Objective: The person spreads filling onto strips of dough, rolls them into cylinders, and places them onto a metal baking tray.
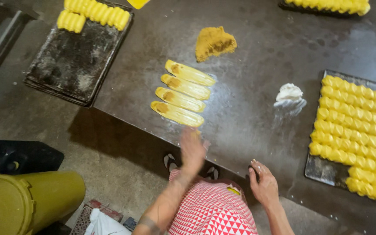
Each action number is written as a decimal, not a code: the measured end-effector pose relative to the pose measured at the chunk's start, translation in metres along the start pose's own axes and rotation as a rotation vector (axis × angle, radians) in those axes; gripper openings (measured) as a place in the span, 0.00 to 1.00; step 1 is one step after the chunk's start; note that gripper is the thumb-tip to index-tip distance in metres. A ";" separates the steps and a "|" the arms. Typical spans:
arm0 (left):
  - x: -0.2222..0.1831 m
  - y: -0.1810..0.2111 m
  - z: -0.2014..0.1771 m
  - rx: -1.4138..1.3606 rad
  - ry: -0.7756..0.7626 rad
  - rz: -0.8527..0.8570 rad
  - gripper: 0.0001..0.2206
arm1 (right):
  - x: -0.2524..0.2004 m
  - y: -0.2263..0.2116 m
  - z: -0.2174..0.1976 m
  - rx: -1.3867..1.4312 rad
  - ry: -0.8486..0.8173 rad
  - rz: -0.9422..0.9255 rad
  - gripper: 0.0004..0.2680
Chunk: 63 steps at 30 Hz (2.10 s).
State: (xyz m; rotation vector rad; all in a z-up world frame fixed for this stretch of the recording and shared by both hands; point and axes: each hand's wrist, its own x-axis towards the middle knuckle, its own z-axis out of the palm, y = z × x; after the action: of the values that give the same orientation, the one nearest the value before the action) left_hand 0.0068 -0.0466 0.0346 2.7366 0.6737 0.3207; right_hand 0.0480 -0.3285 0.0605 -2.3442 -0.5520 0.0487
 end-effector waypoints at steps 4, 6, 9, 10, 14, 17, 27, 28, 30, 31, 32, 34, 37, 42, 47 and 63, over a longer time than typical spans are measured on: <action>-0.018 0.016 -0.014 -0.174 0.025 0.104 0.36 | 0.013 -0.014 0.006 0.026 -0.007 -0.022 0.10; -0.015 0.006 -0.019 -0.218 0.020 0.043 0.36 | 0.018 -0.021 0.009 0.020 -0.013 -0.014 0.10; 0.002 -0.019 -0.025 -0.312 -0.236 -0.076 0.31 | 0.033 -0.034 0.017 0.009 -0.012 -0.019 0.10; 0.006 -0.026 -0.028 -0.439 -0.221 -0.076 0.28 | 0.038 -0.038 0.021 0.003 -0.010 -0.023 0.10; 0.035 -0.068 -0.051 -0.742 -0.075 -0.101 0.20 | 0.061 -0.059 0.038 0.003 0.022 0.000 0.10; 0.089 -0.123 -0.090 -0.839 0.071 -0.107 0.18 | 0.081 -0.081 0.055 -0.027 0.050 0.036 0.10; 0.361 -0.370 -0.207 -0.350 0.440 0.104 0.17 | 0.153 -0.206 0.127 -0.069 0.111 0.150 0.10; 0.391 -0.395 -0.204 -0.320 0.405 0.068 0.18 | 0.156 -0.213 0.132 -0.079 0.128 0.154 0.09; 0.445 -0.443 -0.197 -0.229 0.386 0.043 0.24 | 0.159 -0.221 0.139 -0.116 0.147 0.173 0.09; 0.463 -0.462 -0.191 -0.164 0.400 0.049 0.28 | 0.156 -0.222 0.142 -0.145 0.152 0.181 0.09; 0.477 -0.474 -0.184 -0.171 0.390 0.050 0.28 | 0.153 -0.223 0.145 -0.152 0.150 0.191 0.09; 0.496 -0.493 -0.174 -0.125 0.262 -0.303 0.46 | 0.150 -0.222 0.147 -0.171 0.158 0.184 0.10; 0.500 -0.500 -0.161 0.010 0.271 -0.152 0.45 | 0.142 -0.229 0.148 -0.202 0.159 0.346 0.10; 0.500 -0.525 -0.148 0.114 0.199 -0.107 0.28 | 0.143 -0.252 0.145 -0.138 0.162 0.400 0.10; 0.508 -0.517 -0.150 0.076 0.215 -0.132 0.28 | 0.145 -0.256 0.133 -0.116 0.152 0.418 0.12; 0.133 -0.172 -0.035 -0.197 0.001 -0.008 0.39 | 0.093 -0.129 0.065 -0.019 0.097 0.271 0.11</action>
State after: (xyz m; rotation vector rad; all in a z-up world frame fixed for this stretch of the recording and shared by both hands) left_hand 0.0404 0.1710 0.0268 2.5467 0.6185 0.3665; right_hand 0.0717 -0.1657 0.1081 -2.4108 -0.1866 0.0547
